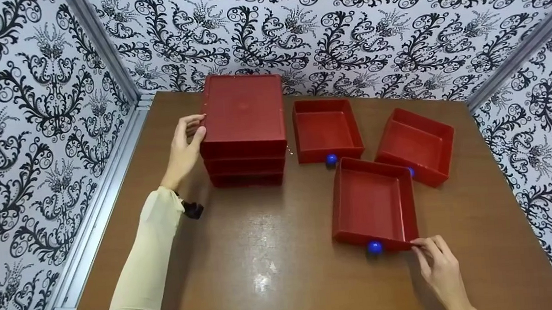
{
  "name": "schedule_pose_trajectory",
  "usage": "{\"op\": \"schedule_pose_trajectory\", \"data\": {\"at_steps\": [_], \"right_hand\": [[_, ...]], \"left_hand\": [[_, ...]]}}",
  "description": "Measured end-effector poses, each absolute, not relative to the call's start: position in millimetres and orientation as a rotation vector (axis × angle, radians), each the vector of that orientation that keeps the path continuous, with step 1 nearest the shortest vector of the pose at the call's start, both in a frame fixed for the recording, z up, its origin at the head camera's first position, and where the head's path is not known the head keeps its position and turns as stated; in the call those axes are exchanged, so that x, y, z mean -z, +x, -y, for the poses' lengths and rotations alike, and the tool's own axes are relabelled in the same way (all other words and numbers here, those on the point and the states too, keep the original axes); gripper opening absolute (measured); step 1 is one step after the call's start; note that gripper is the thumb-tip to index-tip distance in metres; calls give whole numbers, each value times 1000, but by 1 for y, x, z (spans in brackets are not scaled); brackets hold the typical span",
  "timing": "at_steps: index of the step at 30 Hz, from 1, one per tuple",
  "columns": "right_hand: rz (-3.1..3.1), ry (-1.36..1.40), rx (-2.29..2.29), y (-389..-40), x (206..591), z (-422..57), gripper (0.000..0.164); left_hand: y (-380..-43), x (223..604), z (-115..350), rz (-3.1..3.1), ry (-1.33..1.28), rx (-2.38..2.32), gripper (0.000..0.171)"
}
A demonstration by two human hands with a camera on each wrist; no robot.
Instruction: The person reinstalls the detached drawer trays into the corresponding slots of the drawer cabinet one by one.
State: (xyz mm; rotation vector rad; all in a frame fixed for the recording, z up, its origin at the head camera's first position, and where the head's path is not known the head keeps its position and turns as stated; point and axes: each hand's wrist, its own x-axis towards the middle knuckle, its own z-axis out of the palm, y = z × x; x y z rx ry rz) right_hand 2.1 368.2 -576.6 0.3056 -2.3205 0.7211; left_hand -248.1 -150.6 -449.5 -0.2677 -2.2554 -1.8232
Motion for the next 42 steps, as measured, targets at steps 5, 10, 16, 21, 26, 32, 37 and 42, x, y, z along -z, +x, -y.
{"op": "schedule_pose_trajectory", "data": {"at_steps": [5, 10, 16, 21, 26, 32, 37, 42], "right_hand": [[2312, 325, -716, 3, 569, -363, 41], [2320, 339, -721, 5, 565, -359, 35], [2317, 363, -735, 5, 566, -356, 43], [2313, 412, -775, 3, 570, -353, 32], [2299, 485, -800, 1, 570, -347, 21], [2310, 536, -808, -1, 569, -338, 12], [2338, 518, -781, -2, 568, -328, 34], [2358, 491, -750, -2, 569, -321, 46]], "left_hand": [[-249, 450, 152, 2258, -267, 1820, 35], [-247, 446, 151, 2263, -268, 1843, 36], [-231, 425, 146, 2295, -264, 1858, 38], [-223, 416, 145, 2320, -260, 1848, 38], [-224, 417, 146, 2337, -256, 1859, 39], [-237, 435, 151, 2329, -256, 1868, 39], [-245, 448, 154, 2304, -263, 1861, 38], [-245, 448, 154, 2302, -280, 1856, 37]]}}
